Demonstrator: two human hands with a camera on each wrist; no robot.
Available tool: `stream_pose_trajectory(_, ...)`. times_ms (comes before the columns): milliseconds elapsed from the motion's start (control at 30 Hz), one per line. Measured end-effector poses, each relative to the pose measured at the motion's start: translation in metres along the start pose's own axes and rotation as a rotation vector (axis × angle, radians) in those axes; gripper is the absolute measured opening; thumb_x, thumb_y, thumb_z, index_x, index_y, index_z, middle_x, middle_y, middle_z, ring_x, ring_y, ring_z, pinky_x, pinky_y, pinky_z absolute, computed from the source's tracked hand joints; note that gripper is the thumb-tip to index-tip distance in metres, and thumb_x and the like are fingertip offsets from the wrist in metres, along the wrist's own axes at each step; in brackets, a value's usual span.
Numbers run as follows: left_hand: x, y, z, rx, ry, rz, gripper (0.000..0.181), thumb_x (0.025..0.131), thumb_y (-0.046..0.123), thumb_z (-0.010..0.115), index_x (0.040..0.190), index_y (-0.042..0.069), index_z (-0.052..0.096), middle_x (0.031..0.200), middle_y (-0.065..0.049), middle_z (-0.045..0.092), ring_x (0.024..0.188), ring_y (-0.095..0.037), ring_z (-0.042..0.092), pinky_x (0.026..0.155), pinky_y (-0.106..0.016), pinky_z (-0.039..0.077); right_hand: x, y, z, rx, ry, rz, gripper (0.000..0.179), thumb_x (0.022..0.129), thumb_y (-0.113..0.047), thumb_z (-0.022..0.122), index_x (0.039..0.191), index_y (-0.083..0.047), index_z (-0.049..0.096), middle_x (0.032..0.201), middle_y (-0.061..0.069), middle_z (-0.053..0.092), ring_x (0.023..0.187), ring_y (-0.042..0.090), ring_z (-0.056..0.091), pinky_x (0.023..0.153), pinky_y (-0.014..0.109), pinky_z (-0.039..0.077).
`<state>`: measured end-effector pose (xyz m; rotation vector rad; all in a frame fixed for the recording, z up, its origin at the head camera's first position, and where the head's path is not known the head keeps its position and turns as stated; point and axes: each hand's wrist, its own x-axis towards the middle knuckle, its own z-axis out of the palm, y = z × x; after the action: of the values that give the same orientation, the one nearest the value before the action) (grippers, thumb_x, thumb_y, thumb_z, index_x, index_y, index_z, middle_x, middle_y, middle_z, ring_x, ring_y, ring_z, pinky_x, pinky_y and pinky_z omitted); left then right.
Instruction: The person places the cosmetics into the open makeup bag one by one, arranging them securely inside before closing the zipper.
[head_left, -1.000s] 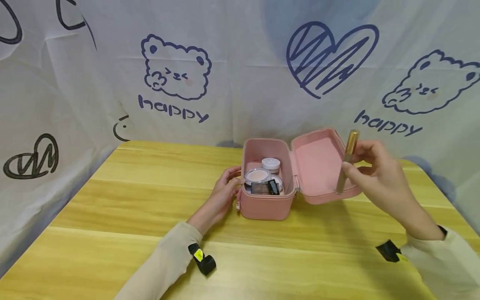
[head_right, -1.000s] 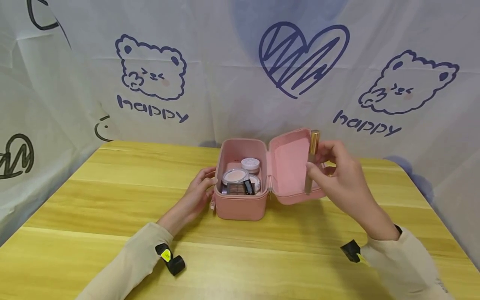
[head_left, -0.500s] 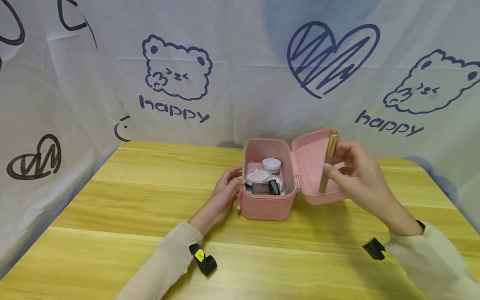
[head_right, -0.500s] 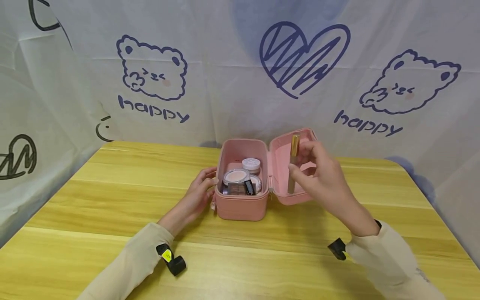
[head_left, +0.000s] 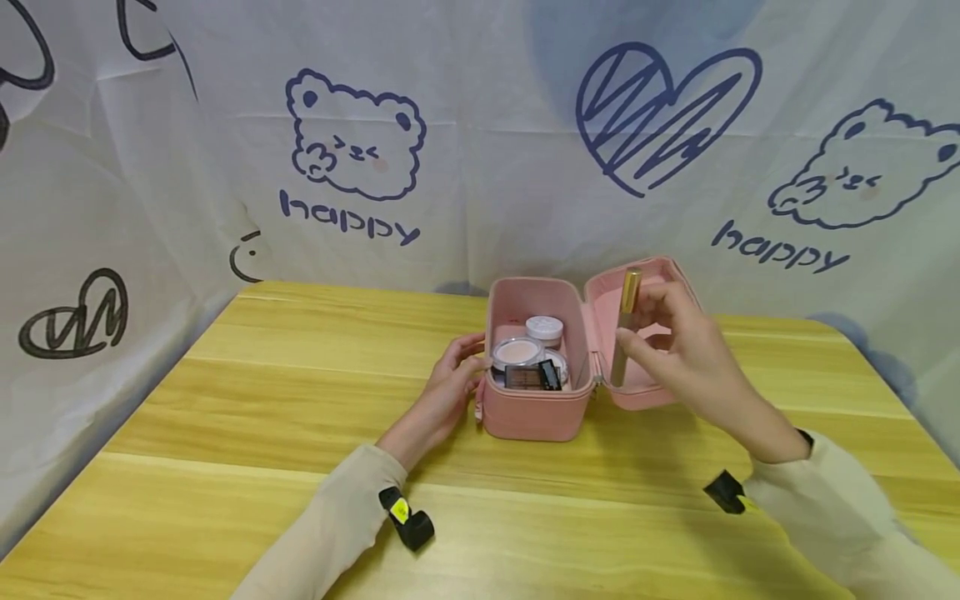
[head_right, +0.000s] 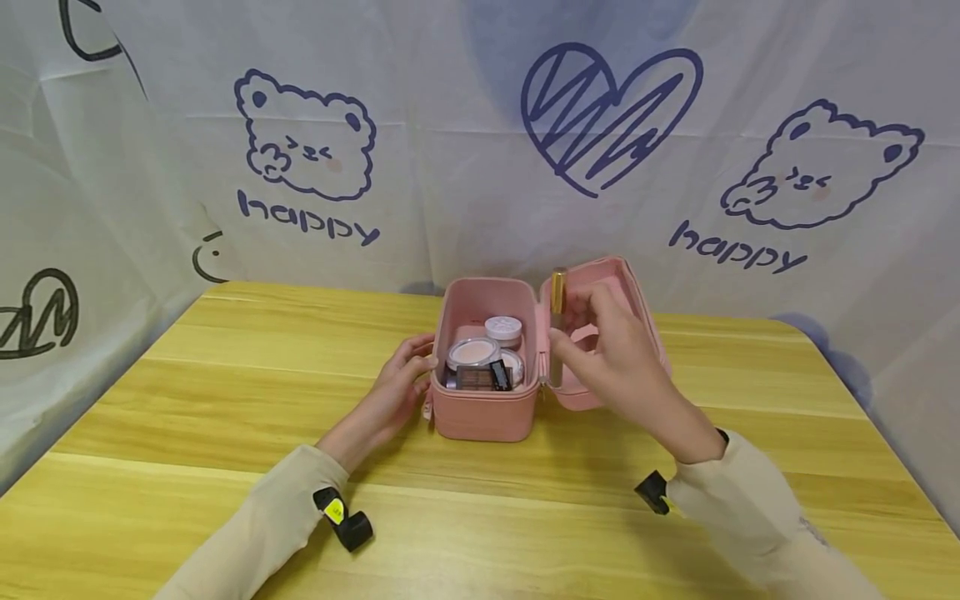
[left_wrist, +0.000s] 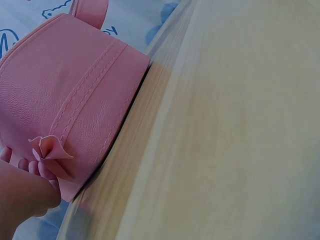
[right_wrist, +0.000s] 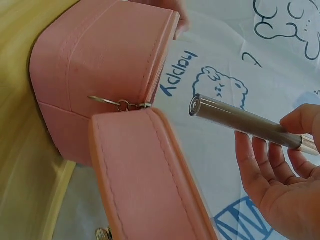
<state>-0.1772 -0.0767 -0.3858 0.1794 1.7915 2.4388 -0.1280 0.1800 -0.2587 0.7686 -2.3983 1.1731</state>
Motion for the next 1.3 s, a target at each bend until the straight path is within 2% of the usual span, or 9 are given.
stream_pose_trajectory(267, 0.0, -0.003, 0.001, -0.001, -0.005, 0.022, 0.053, 0.087, 0.008, 0.052, 0.137, -0.003, 0.04, 0.138, -0.02, 0.04, 0.109, -0.021, 0.047, 0.084, -0.026, 0.041, 0.004, 0.001, 0.012, 0.002, -0.006, 0.021, 0.034, 0.085, 0.009, 0.065, 0.112, 0.003, 0.046, 0.096, 0.011, 0.055, 0.085, 0.018, 0.053, 0.071, 0.015, 0.049)
stream_pose_trajectory(533, 0.001, -0.003, 0.001, -0.006, -0.013, 0.021, 0.053, 0.087, 0.008, 0.052, 0.137, -0.003, 0.039, 0.139, -0.023, 0.038, 0.108, -0.02, 0.047, 0.084, -0.026, 0.041, 0.005, 0.006, 0.023, 0.058, -0.027, -0.009, 0.03, 0.086, 0.014, 0.061, 0.11, 0.008, 0.045, 0.098, 0.015, 0.055, 0.088, 0.019, 0.052, 0.073, 0.017, 0.05)
stream_pose_trajectory(933, 0.001, -0.002, 0.001, -0.028, -0.001, 0.027, 0.052, 0.087, 0.006, 0.052, 0.136, -0.003, 0.039, 0.137, -0.021, 0.039, 0.108, -0.021, 0.047, 0.084, -0.025, 0.042, 0.01, 0.008, 0.031, 0.041, -0.043, 0.008, 0.028, 0.088, 0.01, 0.06, 0.111, 0.007, 0.043, 0.099, 0.016, 0.056, 0.09, 0.022, 0.054, 0.073, 0.021, 0.052)
stream_pose_trajectory(1200, 0.002, -0.001, 0.001, -0.028, -0.007, 0.017, 0.052, 0.087, 0.005, 0.051, 0.137, -0.003, 0.039, 0.139, -0.022, 0.037, 0.11, -0.023, 0.046, 0.084, -0.025, 0.041, 0.01, 0.01, 0.036, 0.049, -0.044, 0.051, 0.029, 0.089, 0.009, 0.059, 0.112, 0.007, 0.042, 0.101, 0.018, 0.055, 0.091, 0.024, 0.054, 0.073, 0.02, 0.051)
stream_pose_trajectory(1300, 0.001, -0.001, 0.0, -0.025, -0.008, 0.014, 0.052, 0.088, 0.006, 0.051, 0.137, -0.003, 0.038, 0.14, -0.021, 0.037, 0.112, -0.024, 0.046, 0.085, -0.026, 0.041, 0.011, 0.011, 0.039, 0.043, -0.057, 0.078, 0.028, 0.09, 0.007, 0.059, 0.113, 0.006, 0.042, 0.102, 0.018, 0.055, 0.092, 0.025, 0.054, 0.075, 0.024, 0.051)
